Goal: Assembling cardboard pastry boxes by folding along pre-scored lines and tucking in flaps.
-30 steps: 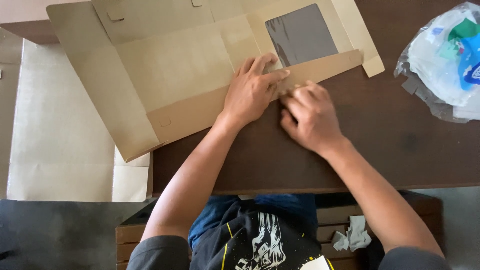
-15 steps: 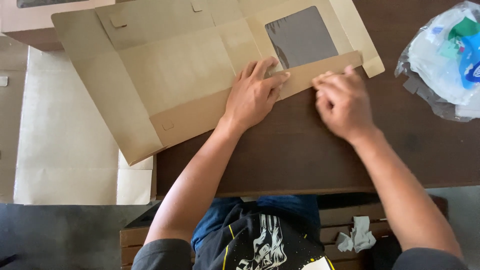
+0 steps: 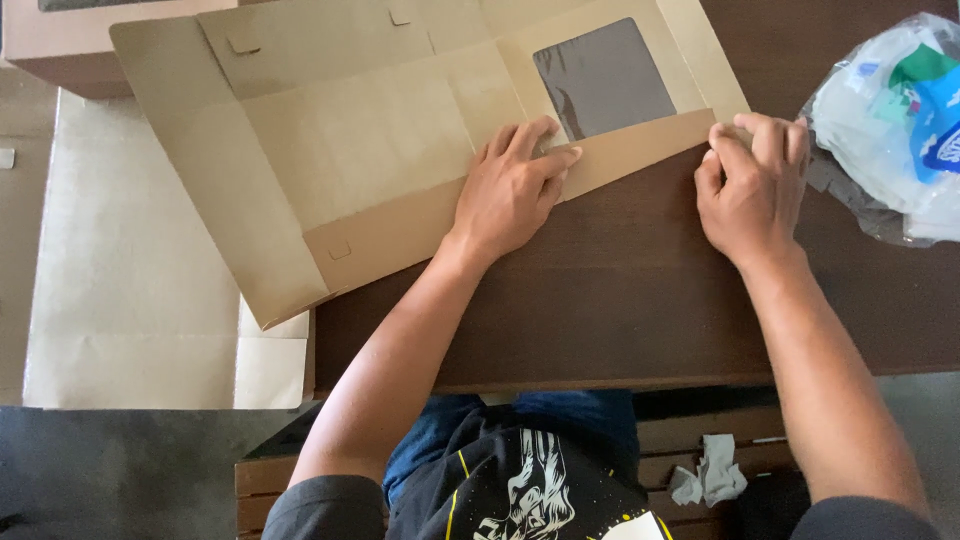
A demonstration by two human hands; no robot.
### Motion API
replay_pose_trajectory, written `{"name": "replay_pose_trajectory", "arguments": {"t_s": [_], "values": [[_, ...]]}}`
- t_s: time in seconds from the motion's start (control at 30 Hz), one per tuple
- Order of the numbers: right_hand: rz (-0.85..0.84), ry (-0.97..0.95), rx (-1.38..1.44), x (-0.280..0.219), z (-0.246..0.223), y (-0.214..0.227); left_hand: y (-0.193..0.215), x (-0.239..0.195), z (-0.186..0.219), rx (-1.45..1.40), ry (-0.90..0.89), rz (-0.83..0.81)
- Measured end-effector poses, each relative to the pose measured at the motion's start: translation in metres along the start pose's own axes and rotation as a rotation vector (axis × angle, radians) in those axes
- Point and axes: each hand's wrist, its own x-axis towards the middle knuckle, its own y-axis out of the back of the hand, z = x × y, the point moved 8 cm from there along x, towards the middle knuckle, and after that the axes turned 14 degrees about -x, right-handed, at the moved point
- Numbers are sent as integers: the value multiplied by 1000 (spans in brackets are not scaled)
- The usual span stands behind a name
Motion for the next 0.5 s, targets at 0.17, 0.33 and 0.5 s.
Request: {"name": "replay_pose_trajectory", "arguments": {"t_s": [0.17, 0.33, 0.5], "values": [[51, 34, 56, 7, -29, 18, 0, 0, -2, -24, 12, 42], [-28, 47, 105, 0, -70, 9, -3, 0, -6, -44, 76, -48], [3, 152, 222, 0, -128, 16, -3, 2, -6, -55, 93, -81]]}}
